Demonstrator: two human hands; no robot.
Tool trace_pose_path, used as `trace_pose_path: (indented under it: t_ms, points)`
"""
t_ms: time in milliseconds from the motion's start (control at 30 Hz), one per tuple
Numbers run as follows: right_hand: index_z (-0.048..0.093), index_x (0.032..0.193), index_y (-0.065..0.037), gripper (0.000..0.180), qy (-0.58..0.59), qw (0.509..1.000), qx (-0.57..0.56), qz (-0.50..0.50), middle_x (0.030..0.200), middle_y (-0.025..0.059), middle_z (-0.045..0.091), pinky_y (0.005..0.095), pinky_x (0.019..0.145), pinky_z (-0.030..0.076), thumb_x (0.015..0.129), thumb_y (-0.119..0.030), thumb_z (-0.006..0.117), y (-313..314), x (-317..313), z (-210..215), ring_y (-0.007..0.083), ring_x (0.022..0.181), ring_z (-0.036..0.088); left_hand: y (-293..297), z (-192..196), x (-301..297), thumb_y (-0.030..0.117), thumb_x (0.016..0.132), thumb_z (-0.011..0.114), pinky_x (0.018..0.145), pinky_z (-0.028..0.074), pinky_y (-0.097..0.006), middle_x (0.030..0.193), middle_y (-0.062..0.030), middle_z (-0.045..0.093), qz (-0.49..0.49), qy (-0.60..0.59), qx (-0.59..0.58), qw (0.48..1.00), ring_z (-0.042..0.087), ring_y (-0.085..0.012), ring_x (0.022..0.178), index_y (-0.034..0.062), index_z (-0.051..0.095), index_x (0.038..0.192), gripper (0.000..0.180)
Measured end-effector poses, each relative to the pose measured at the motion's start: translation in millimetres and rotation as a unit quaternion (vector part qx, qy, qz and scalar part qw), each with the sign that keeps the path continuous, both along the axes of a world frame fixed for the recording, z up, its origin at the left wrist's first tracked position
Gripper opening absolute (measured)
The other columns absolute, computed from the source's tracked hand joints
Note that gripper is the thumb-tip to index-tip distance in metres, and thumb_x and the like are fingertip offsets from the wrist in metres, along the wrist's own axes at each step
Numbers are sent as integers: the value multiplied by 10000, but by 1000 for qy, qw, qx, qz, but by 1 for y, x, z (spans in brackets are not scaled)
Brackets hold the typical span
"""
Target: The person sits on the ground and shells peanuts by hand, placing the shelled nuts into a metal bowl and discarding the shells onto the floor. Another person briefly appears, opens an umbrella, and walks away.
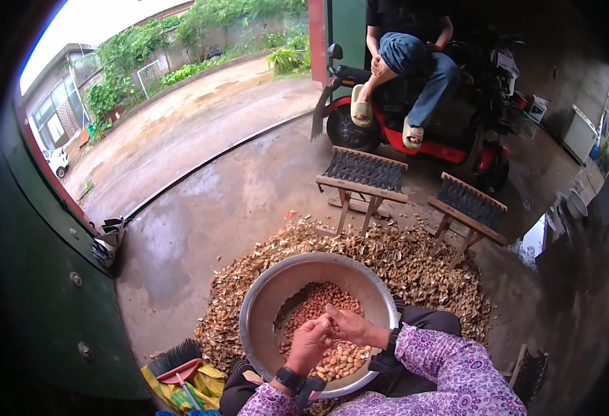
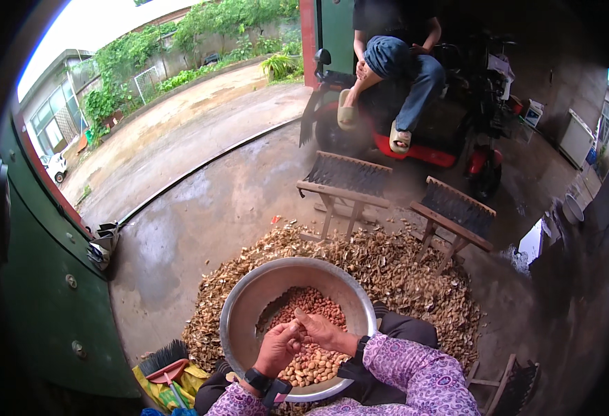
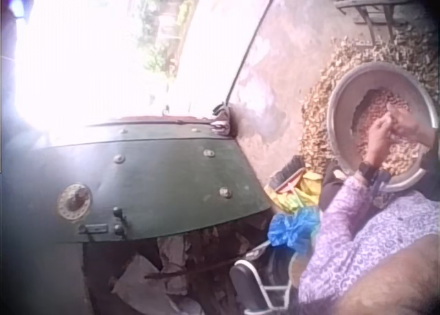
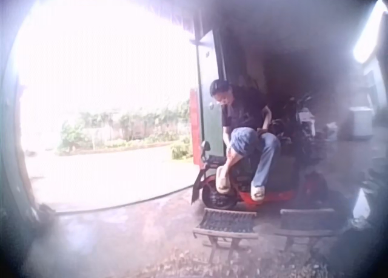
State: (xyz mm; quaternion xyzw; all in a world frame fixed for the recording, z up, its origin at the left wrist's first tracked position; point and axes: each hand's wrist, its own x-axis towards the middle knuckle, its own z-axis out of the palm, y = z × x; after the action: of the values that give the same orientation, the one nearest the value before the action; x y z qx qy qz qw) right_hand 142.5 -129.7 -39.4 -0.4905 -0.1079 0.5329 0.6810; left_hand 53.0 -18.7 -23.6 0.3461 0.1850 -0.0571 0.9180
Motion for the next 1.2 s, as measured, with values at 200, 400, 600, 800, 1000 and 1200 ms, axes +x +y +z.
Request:
trace_pose_path:
  t_ms: [200,400,600,800,1000,1200]
  points:
    - [543,828,-53,574,5,999,1,37,661,5,510,194,477,385,760,-602,390,6,1,8,71,538,465,0,-10,3,145,823,510,573,454,-234,796,-24,563,14,-18,2,1000,518,-97,643,40,536,947,165]
    - [542,832,-57,564,15,999,-21,27,649,0,513,171,463,374,749,-601,417,10,2,10,65,548,473,1,-4,5,130,843,467,650,490,-300,850,-80,568,33,-45,11,998,573,-178,717,1,516,940,169]
    - [535,820,-43,579,-21,998,2,51,646,13,514,173,463,379,747,-604,413,8,3,15,76,551,480,5,1,3,128,836,479,631,486,-292,828,-79,569,9,-51,53,997,571,-172,695,-10,526,942,180]
    - [534,808,-32,612,-57,996,0,70,628,16,501,190,466,373,742,-625,393,9,3,15,84,547,477,4,10,2,124,825,499,616,479,-279,794,-76,571,8,-28,59,998,563,-158,663,-21,539,910,173]
    - [519,779,-36,614,-63,996,-14,55,605,20,476,224,486,385,729,-637,404,7,2,4,99,536,466,5,4,2,124,820,504,585,478,-259,764,-44,553,-2,-36,61,998,527,-107,630,-15,546,898,165]
    - [491,731,-53,582,-56,997,-9,51,583,17,448,235,494,393,726,-630,418,7,3,-1,112,536,474,5,-2,2,131,817,504,591,478,-260,760,-47,555,0,-42,64,997,530,-108,636,-12,549,876,161]
